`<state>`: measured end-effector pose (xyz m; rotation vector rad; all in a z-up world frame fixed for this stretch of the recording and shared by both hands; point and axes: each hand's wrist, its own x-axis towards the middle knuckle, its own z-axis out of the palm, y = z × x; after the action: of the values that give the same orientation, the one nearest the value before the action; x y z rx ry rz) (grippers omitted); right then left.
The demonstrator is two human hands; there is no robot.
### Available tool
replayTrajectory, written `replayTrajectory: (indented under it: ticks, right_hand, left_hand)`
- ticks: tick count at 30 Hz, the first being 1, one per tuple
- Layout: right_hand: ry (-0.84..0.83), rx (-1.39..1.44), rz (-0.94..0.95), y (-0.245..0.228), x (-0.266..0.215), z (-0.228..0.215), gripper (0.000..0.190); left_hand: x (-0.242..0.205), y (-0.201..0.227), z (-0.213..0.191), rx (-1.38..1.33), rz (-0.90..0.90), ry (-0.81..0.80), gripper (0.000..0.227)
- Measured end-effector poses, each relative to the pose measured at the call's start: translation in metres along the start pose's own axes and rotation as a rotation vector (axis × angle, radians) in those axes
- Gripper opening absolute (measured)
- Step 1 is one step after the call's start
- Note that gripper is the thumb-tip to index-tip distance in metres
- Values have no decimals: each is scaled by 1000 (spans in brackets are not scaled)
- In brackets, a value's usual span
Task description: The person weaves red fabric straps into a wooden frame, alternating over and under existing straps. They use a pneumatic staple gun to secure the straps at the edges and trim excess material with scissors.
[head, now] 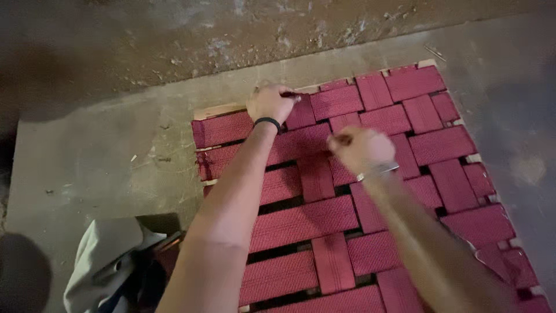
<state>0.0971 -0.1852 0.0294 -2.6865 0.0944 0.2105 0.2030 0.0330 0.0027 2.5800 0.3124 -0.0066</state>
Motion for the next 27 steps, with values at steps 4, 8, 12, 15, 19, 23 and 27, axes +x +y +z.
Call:
replayTrajectory:
  ticks: [4, 8, 12, 15, 19, 23, 27]
  right_hand:
    - [128, 419, -274, -16, 60, -3, 32]
    - [32, 375, -244, -35, 118, 26, 41]
    - [107, 492, -144, -29, 147, 45, 43]
    - [131, 501, -103, -22, 155, 51, 35]
    - [-13, 784, -182, -16, 157, 51, 23]
    - [-14, 703, -324, -17, 150, 54, 31]
    - [19, 805, -242, -10, 146, 47, 48]
  left_hand:
    - [0, -9, 1, -167, -24, 58, 30]
    - [-2, -19, 14, -236, 20, 167, 42]
    - [-1, -30, 30, -378, 141, 216, 24]
    - [-1, -37, 34, -349, 243, 240, 15]
    - [-1, -36, 33, -342, 237, 176, 33]
    - [-3, -35, 27, -245, 238, 172, 39]
    - [-3, -29, 34, -201, 226, 198, 31]
